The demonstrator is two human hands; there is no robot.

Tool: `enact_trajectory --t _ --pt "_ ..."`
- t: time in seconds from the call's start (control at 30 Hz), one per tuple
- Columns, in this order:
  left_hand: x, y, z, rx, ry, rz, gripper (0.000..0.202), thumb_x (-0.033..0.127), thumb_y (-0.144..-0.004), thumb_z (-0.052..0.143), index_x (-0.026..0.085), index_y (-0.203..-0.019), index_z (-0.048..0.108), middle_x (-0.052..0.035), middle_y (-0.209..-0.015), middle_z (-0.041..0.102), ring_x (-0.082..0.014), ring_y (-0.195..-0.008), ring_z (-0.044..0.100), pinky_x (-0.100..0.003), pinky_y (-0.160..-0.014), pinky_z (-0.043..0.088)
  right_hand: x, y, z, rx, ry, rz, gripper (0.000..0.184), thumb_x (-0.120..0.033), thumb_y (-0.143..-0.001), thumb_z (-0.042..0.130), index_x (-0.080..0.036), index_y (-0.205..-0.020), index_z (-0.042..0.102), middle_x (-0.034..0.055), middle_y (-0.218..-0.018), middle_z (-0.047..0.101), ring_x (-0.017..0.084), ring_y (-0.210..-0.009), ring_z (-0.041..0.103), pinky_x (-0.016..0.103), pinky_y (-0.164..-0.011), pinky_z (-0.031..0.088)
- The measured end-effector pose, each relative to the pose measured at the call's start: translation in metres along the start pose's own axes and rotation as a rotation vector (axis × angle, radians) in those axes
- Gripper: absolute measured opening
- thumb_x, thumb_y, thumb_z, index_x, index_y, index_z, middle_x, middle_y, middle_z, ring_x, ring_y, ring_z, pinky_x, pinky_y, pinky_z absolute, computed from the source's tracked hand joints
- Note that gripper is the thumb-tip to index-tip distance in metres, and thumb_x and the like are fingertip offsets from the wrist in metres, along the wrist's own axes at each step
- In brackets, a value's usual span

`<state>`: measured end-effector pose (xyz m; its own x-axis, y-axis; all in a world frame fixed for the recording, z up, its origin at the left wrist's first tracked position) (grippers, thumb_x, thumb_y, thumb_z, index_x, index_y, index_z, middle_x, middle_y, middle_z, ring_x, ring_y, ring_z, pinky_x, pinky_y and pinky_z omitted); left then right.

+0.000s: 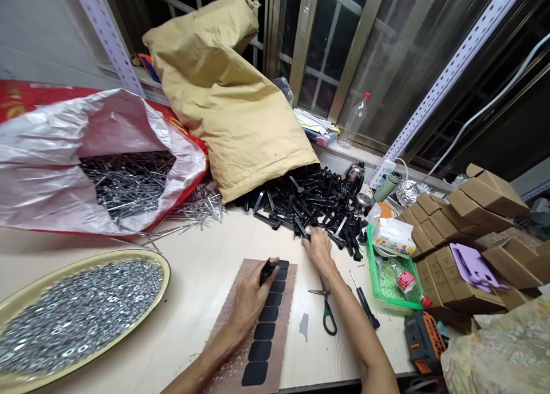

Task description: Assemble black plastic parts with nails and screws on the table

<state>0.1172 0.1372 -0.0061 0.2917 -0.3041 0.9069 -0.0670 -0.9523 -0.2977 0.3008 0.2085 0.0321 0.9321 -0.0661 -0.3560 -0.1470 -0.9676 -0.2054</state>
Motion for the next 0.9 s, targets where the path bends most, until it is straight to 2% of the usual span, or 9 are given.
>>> enact_trajectory --t 0.17,0.23,0.33,0.43,0.53,0.6,0.7,0.77,0.9 --pt "0.023 0.006 -0.001 0.071 -0.145 0.276 0.060 0.001 -0.079 0.034 0.023 -0.135 0.045 -0.0088 -0.128 0.060 -0.0233 -0.125 0.049 -0.048 -0.101 0.043 -0.003 0.024 -0.016 -0.024 -0.121 -0.062 0.023 -0.020 -0.082 0.051 -0.015 -0.100 0.064 0.0085 -0.089 0.066 0.019 -0.077 0.059 0.034 -0.074 0.048" --pt "0.032 0.007 0.006 0.035 -0.255 0.352 0.068 -0.004 -0.076 0.032 0.023 -0.137 0.041 -0.0087 -0.136 0.053 -0.0253 -0.135 0.035 -0.054 -0.107 0.033 -0.017 0.042 -0.009 -0.250 -0.326 -0.108 0.020 -0.028 -0.082 0.054 -0.016 -0.092 0.066 0.0033 -0.076 0.065 0.015 -0.066 0.058 0.028 -0.064 0.048" --pt "0.031 0.003 0.006 0.013 -0.265 0.295 0.063 -0.004 -0.078 0.031 0.022 -0.134 0.045 -0.0104 -0.119 0.064 -0.0266 -0.121 0.051 -0.056 -0.103 0.036 -0.038 0.056 0.014 -0.597 -0.571 -0.100 0.033 -0.042 -0.087 0.047 -0.014 -0.084 0.065 0.0013 -0.068 0.062 0.012 -0.058 0.056 0.023 -0.055 0.045" --pt "0.016 -0.005 -0.008 0.064 -0.096 0.090 0.039 0.014 -0.087 0.039 0.019 -0.122 0.055 -0.0088 -0.095 0.068 -0.0237 -0.089 0.064 -0.044 -0.080 0.052 -0.034 0.019 0.019 -0.374 -0.428 -0.054 0.032 -0.042 -0.089 0.044 -0.015 -0.089 0.061 0.0050 -0.083 0.063 0.014 -0.068 0.060 0.027 -0.061 0.047" --pt "0.002 -0.008 -0.018 0.090 0.044 -0.073 0.026 0.034 -0.086 0.050 0.020 -0.104 0.064 -0.0062 -0.087 0.066 -0.0221 -0.079 0.062 -0.035 -0.065 0.053 -0.028 -0.014 0.019 -0.090 -0.050 -0.019 0.016 -0.026 -0.079 0.058 -0.018 -0.094 0.058 0.0081 -0.094 0.063 0.020 -0.084 0.059 0.031 -0.070 0.046" --pt "0.000 -0.009 -0.022 0.097 0.077 -0.113 0.027 0.037 -0.086 0.051 0.020 -0.103 0.065 -0.0058 -0.087 0.066 -0.0218 -0.081 0.062 -0.035 -0.066 0.053 -0.028 -0.018 0.022 -0.065 0.062 -0.003 0.014 -0.017 -0.077 0.055 -0.018 -0.091 0.058 0.0091 -0.092 0.063 0.022 -0.084 0.058 0.031 -0.070 0.045" --pt "0.007 -0.009 -0.022 0.100 0.072 -0.035 0.034 0.033 -0.087 0.049 0.023 -0.118 0.059 -0.0084 -0.110 0.065 -0.0238 -0.101 0.060 -0.041 -0.083 0.050 -0.033 0.000 -0.001 -0.010 0.015 -0.039 0.012 -0.016 -0.079 0.048 -0.018 -0.085 0.058 0.0073 -0.085 0.062 0.019 -0.075 0.058 0.030 -0.067 0.044" --pt "0.016 -0.008 -0.017 0.069 0.060 0.073 0.039 0.028 -0.089 0.044 0.025 -0.127 0.053 -0.0087 -0.126 0.059 -0.0246 -0.118 0.052 -0.046 -0.096 0.043 -0.043 0.018 -0.017 -0.058 -0.125 -0.092 0.011 -0.020 -0.079 0.048 -0.018 -0.080 0.058 0.0037 -0.077 0.061 0.017 -0.069 0.057 0.028 -0.065 0.044" --pt "0.012 -0.008 -0.007 0.020 0.023 0.103 0.040 0.026 -0.090 0.039 0.026 -0.127 0.054 -0.0084 -0.124 0.061 -0.0254 -0.121 0.050 -0.051 -0.100 0.040 -0.070 0.038 -0.001 -0.486 -0.505 -0.086 0.019 -0.032 -0.083 0.048 -0.017 -0.077 0.058 -0.0015 -0.064 0.058 0.012 -0.055 0.054 0.023 -0.052 0.043"
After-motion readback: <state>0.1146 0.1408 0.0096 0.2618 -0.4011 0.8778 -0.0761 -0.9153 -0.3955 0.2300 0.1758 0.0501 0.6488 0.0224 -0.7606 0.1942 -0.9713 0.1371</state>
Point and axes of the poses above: each hand's wrist, its own y-axis away from the middle knuckle, its own z-axis out of the palm, x = y × z, the point moved 10 cm from there along -y, towards the middle knuckle
